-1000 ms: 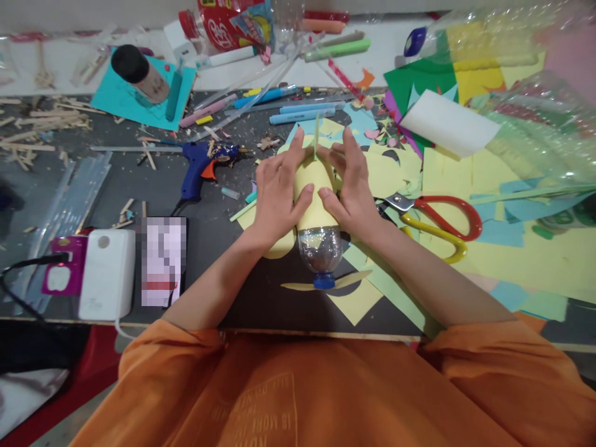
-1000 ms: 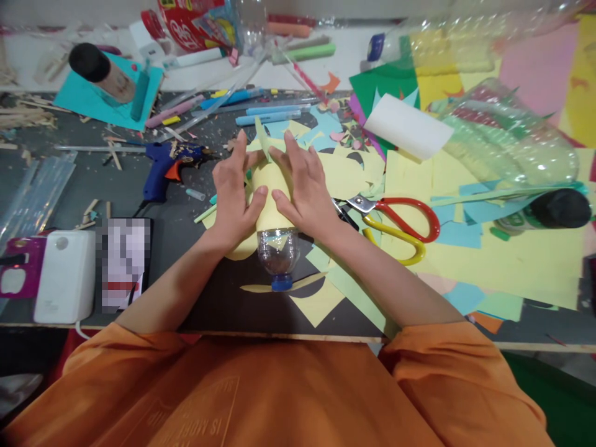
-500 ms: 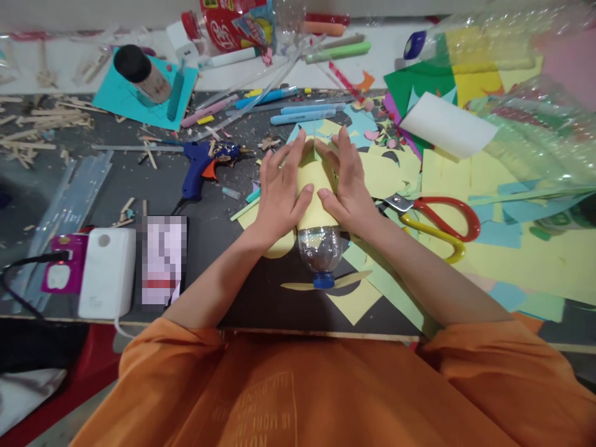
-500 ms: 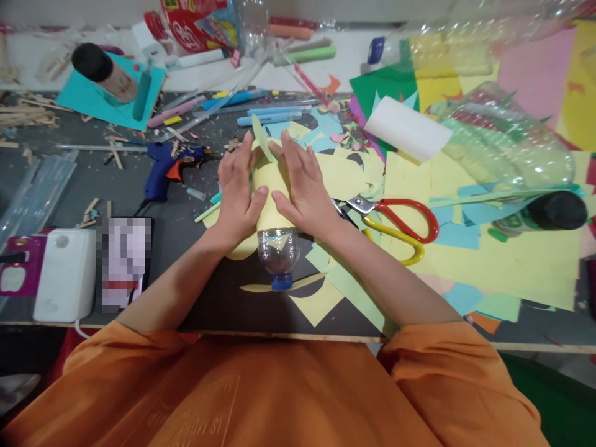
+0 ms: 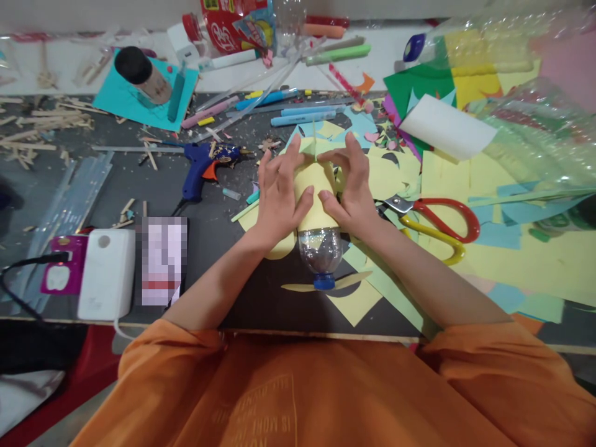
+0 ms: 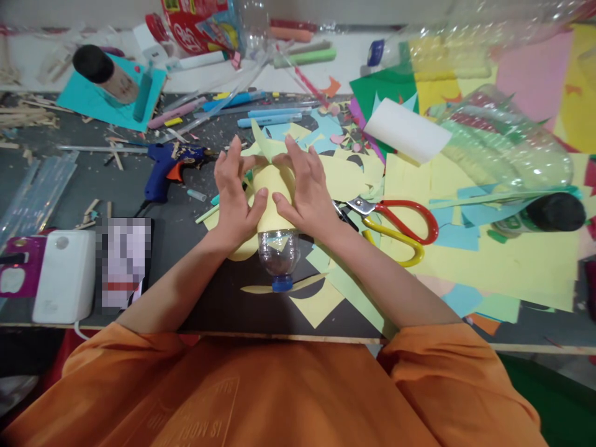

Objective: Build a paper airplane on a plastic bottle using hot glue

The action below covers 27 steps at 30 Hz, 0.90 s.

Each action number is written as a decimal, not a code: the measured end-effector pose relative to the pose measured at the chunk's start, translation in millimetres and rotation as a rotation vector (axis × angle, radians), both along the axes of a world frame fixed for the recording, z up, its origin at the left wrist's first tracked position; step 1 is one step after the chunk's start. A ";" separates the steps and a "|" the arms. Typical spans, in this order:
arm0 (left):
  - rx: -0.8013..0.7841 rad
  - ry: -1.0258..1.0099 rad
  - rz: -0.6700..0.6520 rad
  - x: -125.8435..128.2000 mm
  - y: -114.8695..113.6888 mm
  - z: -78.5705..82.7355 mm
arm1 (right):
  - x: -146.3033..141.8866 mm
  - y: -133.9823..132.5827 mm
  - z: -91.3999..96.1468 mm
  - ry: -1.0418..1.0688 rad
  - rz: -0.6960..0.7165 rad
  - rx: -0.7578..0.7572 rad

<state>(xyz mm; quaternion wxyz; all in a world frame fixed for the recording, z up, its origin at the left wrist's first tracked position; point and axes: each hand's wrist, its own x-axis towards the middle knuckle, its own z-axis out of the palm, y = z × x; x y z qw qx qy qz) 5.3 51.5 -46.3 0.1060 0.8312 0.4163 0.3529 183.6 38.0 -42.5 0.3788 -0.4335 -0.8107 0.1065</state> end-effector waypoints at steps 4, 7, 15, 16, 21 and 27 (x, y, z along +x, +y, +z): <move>-0.009 0.013 -0.004 -0.2 0.2 0.2 | 1.1 -0.5 0.4 -0.003 -0.011 0.045; -0.043 0.022 -0.002 -0.5 0.5 1.0 | 1.7 -0.2 0.0 -0.036 -0.003 -0.010; -0.084 0.017 0.017 1.4 2.1 0.5 | 3.0 1.9 -0.4 -0.072 0.010 -0.104; -0.085 0.015 0.017 1.7 2.5 0.8 | 3.3 2.4 -0.5 -0.076 0.010 -0.116; -0.091 0.014 -0.030 1.9 1.9 5.8 | 4.4 5.8 -5.5 -0.057 0.047 -0.133; -0.112 0.030 -0.020 2.4 0.2 6.1 | 2.8 3.7 -5.7 -0.072 0.009 -0.160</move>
